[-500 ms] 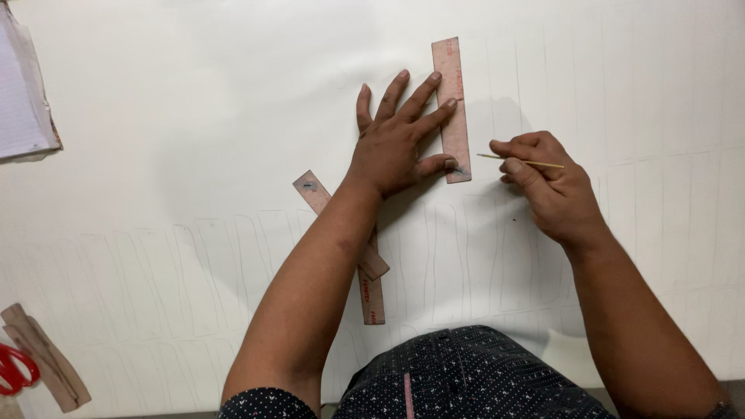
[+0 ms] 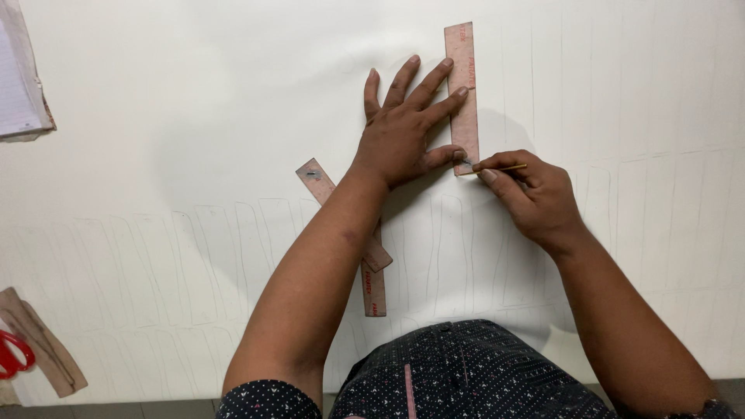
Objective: The person uses a ruler and a small stick to draw straight lines on a large white sheet. They then use scissors to trim the stick and a lighter to heat its tip before continuing to draw and label sections on the sheet.
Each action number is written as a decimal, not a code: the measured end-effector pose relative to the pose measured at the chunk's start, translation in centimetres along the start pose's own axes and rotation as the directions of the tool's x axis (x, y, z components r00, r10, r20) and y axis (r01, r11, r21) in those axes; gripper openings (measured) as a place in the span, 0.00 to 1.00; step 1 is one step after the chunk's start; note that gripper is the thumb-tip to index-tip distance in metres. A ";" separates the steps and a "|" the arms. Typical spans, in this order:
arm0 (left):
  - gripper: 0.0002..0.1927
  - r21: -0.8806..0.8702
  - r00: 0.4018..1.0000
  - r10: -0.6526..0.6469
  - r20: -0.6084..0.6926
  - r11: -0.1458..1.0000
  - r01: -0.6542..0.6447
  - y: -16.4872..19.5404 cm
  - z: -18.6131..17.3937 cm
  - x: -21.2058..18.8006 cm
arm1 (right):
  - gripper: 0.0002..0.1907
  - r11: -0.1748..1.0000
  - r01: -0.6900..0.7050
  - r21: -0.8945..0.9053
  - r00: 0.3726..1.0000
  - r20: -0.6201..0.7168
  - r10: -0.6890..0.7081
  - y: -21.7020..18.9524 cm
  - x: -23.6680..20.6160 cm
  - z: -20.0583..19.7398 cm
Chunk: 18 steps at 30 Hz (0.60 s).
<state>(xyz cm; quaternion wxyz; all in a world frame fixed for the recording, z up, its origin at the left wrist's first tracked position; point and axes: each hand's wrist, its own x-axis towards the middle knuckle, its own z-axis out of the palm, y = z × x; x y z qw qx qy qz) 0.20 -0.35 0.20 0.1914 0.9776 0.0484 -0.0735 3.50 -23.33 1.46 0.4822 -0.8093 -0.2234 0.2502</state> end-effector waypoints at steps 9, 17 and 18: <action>0.43 -0.009 1.000 0.020 -0.021 1.000 -0.020 0.4 0.4 -0.3 | 0.05 0.802 0.354 -0.482 0.914 -0.002 -0.405 -0.3 -1.5 -0.9; 0.40 -0.033 0.999 0.025 -0.045 0.999 -0.027 0.4 0.6 -0.3 | 0.06 0.863 0.354 -0.361 0.931 0.046 -0.362 -0.7 -0.9 0.4; 0.39 -0.033 0.999 0.021 -0.042 0.999 -0.023 0.5 0.6 -0.2 | 0.06 0.871 0.348 -0.347 0.934 0.053 -0.353 -0.7 -0.8 0.4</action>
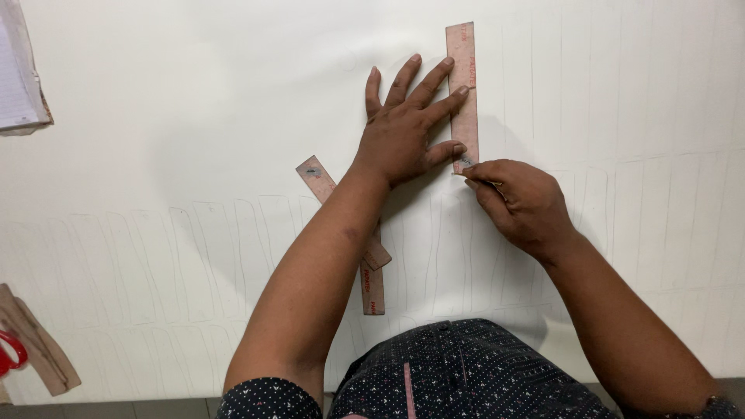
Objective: The person uses a ruler and a small stick to draw straight lines on a large white sheet. They then use scissors to trim the stick and a lighter to heat its tip before continuing to draw and label sections on the sheet.
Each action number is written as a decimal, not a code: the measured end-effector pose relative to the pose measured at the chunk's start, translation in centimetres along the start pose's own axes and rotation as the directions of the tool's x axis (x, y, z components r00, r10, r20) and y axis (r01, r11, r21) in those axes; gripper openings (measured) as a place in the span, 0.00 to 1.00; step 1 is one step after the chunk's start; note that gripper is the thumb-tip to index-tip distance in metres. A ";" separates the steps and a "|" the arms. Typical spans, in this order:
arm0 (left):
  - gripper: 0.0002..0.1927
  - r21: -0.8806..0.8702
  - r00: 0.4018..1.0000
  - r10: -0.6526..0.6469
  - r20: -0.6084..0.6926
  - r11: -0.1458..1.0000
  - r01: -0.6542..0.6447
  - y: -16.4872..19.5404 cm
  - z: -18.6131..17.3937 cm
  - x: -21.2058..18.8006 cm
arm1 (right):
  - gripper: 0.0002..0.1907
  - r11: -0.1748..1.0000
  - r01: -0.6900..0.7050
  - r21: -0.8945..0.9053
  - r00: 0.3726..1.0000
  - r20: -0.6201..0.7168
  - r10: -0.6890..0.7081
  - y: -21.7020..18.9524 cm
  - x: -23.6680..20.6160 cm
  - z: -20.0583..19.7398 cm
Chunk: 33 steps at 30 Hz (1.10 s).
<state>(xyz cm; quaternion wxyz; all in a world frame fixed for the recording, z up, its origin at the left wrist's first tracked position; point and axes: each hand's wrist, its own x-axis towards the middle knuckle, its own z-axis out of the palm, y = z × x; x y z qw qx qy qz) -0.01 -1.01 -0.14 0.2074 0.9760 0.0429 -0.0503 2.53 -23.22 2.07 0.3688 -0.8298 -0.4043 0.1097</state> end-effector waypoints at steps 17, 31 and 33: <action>0.29 -0.035 0.999 -0.035 -0.021 0.999 0.035 0.7 0.0 0.8 | 0.04 0.970 0.120 -0.211 0.990 0.102 -0.100 0.2 3.4 -1.3; 0.19 0.575 0.978 0.073 -0.196 0.816 0.055 11.1 6.2 1.0 | 0.11 0.983 -0.003 -0.182 0.994 0.107 0.023 0.1 7.9 -5.2; 0.16 0.577 0.958 0.066 0.278 0.786 -0.221 12.1 6.3 1.1 | 0.11 0.954 0.006 -0.301 0.962 0.262 0.077 -0.2 8.8 -4.3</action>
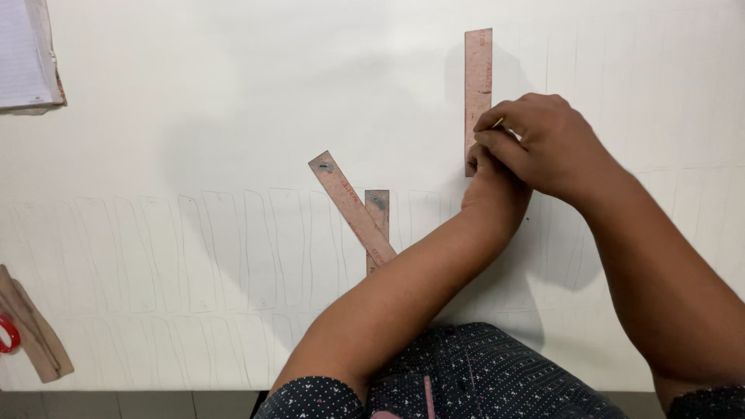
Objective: The person uses a ruler and a small stick to draw straight lines on a large white sheet. They then use scissors to trim the stick and a lighter to heat its tip before continuing to draw and label sections on the sheet.
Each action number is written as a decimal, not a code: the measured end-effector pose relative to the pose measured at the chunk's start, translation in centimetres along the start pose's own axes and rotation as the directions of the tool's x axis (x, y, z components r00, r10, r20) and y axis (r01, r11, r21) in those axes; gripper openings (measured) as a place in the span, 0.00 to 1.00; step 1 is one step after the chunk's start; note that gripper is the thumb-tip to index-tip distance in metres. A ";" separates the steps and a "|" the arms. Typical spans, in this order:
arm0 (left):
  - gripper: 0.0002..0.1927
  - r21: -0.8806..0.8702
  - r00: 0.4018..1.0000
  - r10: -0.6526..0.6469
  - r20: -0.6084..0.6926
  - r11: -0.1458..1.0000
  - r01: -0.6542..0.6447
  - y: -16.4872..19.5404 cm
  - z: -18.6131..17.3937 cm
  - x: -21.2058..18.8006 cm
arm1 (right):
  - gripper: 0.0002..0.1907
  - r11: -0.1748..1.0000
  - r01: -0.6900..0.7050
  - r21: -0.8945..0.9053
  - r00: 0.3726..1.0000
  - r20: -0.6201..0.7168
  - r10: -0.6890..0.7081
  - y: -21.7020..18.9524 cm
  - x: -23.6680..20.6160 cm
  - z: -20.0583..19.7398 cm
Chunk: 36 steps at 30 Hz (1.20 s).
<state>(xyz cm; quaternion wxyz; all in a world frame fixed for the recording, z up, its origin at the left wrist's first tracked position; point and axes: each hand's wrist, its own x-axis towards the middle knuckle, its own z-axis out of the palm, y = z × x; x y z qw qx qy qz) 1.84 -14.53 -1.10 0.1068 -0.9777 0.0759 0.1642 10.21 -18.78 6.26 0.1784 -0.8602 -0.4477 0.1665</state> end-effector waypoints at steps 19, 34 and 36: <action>0.18 0.022 0.999 -0.016 -0.043 1.000 0.017 0.0 0.2 -0.2 | 0.03 0.945 0.268 -0.186 0.941 -0.161 -0.298 1.2 2.2 0.3; 0.07 -0.667 0.734 -0.476 -0.485 0.744 0.043 -1.2 4.3 1.9 | 0.04 0.969 0.230 -0.089 0.922 -0.299 -0.246 1.6 8.2 -1.3; 0.09 -0.593 0.740 -0.410 -0.533 0.805 0.019 -1.9 4.1 1.4 | 0.03 0.952 0.285 -0.113 0.871 -0.385 -0.306 1.6 8.5 -1.3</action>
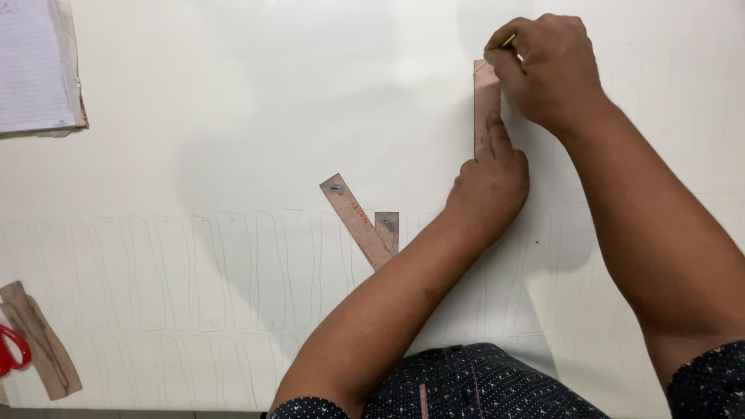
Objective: The person uses a ruler and a small stick to draw straight lines on a large white sheet. They then use scissors to trim the stick and a lighter to heat its tip before continuing to draw and label sections on the sheet.
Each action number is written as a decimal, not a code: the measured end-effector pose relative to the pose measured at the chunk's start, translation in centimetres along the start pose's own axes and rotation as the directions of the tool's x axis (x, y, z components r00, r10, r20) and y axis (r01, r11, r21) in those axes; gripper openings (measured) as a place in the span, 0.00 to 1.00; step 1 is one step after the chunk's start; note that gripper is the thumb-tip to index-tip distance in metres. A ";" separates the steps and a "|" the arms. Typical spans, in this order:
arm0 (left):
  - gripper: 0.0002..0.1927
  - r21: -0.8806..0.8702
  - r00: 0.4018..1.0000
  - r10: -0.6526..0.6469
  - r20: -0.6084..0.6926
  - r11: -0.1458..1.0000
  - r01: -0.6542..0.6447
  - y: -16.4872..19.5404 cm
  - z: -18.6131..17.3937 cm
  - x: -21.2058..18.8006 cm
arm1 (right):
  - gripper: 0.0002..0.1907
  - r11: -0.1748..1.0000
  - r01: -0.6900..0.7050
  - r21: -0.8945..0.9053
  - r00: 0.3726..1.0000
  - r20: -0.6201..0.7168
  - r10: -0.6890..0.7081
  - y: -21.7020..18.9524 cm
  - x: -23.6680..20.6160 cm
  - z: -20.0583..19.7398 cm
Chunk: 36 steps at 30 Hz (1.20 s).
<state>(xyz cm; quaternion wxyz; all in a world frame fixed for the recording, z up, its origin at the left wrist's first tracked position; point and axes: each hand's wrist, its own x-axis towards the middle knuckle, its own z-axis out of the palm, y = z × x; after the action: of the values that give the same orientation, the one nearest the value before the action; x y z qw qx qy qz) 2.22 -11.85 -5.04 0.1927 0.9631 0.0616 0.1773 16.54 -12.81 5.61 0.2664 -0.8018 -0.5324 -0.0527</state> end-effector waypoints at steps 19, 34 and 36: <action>0.10 -0.141 0.998 0.021 0.062 0.990 -0.012 -0.6 -3.4 0.7 | 0.04 0.997 -0.008 -0.075 0.998 -0.059 0.004 0.5 -0.8 0.9; 0.05 -0.088 0.992 0.056 0.111 0.995 -0.047 -1.3 -3.7 0.1 | 0.03 0.994 -0.094 0.049 0.989 -0.111 0.099 2.1 -2.6 0.1; 0.19 0.004 0.981 0.086 0.175 0.996 -0.089 -2.0 -4.1 -0.6 | 0.04 0.973 -0.123 0.197 0.975 -0.157 0.156 2.0 -3.2 0.0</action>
<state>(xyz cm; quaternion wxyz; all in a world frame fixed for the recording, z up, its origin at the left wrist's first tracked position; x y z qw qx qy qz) 0.03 -8.69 -2.51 0.1836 0.9779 0.0032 0.1003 16.94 -16.06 3.72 0.3881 -0.8013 -0.4523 -0.0523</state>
